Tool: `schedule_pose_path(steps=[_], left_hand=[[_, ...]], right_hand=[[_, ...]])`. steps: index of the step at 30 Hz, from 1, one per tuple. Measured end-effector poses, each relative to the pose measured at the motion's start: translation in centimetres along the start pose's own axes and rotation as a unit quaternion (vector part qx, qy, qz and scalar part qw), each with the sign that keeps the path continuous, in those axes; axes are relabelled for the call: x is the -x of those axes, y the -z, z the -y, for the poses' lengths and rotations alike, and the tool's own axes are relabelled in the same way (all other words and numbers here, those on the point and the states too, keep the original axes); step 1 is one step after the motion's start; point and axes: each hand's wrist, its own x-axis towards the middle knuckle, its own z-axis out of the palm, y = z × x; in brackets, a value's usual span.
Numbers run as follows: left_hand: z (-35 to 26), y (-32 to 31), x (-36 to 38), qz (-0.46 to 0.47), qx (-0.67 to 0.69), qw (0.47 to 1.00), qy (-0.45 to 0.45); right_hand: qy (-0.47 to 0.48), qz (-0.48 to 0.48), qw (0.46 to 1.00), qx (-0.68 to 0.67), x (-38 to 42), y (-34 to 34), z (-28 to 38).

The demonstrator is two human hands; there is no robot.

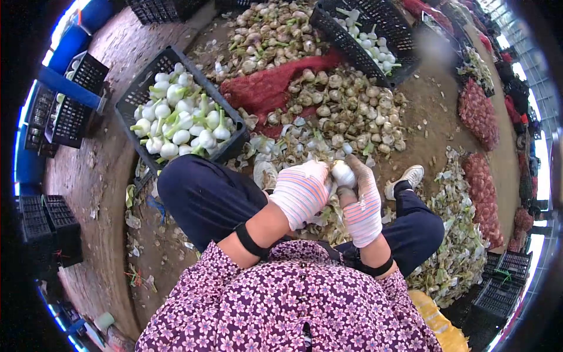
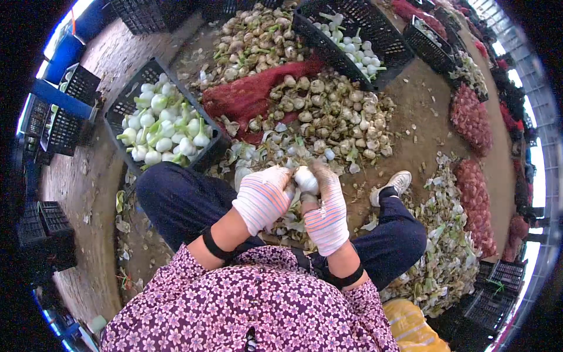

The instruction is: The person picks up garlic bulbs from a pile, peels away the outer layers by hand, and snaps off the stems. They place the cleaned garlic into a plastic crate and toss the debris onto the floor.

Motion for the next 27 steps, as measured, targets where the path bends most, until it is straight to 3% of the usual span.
schedule_pose_path(steps=[2,4,5,6,8,9,10,12,13,14,16,17,18,20,21,22,24,25,27], left_hand=[[0.9,-0.2,-0.4,0.003,-0.015,1.000,-0.010],[1.7,-0.4,-0.5,0.002,0.168,0.982,0.090],[1.7,0.3,-0.6,0.020,0.315,0.935,0.163],[1.3,1.7,-0.6,0.041,0.356,0.910,0.206],[2.3,1.3,0.2,0.053,0.553,0.796,0.242],[2.4,-0.3,0.3,-0.021,0.639,0.739,0.213],[3.1,-1.3,0.8,-0.023,0.641,0.737,0.213],[2.8,-1.0,1.0,-0.080,0.595,0.757,0.256],[3.0,-1.3,0.6,-0.095,0.580,0.777,0.226],[2.2,-1.0,0.6,-0.095,0.583,0.776,0.222],[0.5,-0.4,0.8,-0.066,0.658,0.718,0.219],[0.3,-1.0,0.7,-0.057,0.699,0.678,0.220],[0.3,-1.4,0.7,-0.056,0.699,0.679,0.218],[0.4,-1.8,0.7,0.009,0.818,0.542,0.191],[0.5,-1.9,0.4,0.005,0.840,0.505,0.198],[1.3,-1.6,-0.1,0.006,0.839,0.506,0.201],[3.4,-0.4,-1.6,-0.139,0.887,0.341,0.278],[4.1,-0.4,-2.0,-0.223,0.850,0.390,0.276],[3.6,0.2,-1.5,-0.141,0.819,0.528,0.173]], right_hand=[[-0.041,-0.002,0.998,-0.044,-0.2,0.1,0.2],[-0.157,0.015,0.968,-0.195,-0.7,0.5,1.8],[-0.185,0.016,0.940,-0.288,-0.7,0.7,2.1],[-0.180,0.017,0.941,-0.287,-0.6,0.5,2.0],[-0.150,0.039,0.824,-0.545,0.3,-0.4,1.5],[-0.160,0.041,0.828,-0.536,0.3,-0.6,1.8],[-0.160,0.043,0.829,-0.534,0.0,-0.5,2.2],[-0.255,0.076,0.901,-0.343,-0.3,0.2,2.8],[-0.280,0.059,0.859,-0.424,-0.1,0.3,2.6],[-0.277,0.059,0.862,-0.421,0.3,0.1,2.1],[-0.204,0.063,0.917,-0.338,1.3,-0.2,1.3],[-0.247,0.044,0.900,-0.355,1.3,0.2,1.5],[-0.246,0.043,0.901,-0.355,1.2,0.3,1.5],[-0.265,-0.009,0.845,-0.464,1.0,0.6,1.1],[-0.266,-0.011,0.845,-0.464,1.1,0.8,1.0],[-0.275,0.001,0.832,-0.482,1.4,1.1,1.0],[-0.296,0.022,0.802,-0.519,2.1,1.6,0.8],[-0.272,0.049,0.769,-0.576,2.1,1.8,0.2],[-0.284,0.032,0.772,-0.567,1.7,2.0,0.6]])
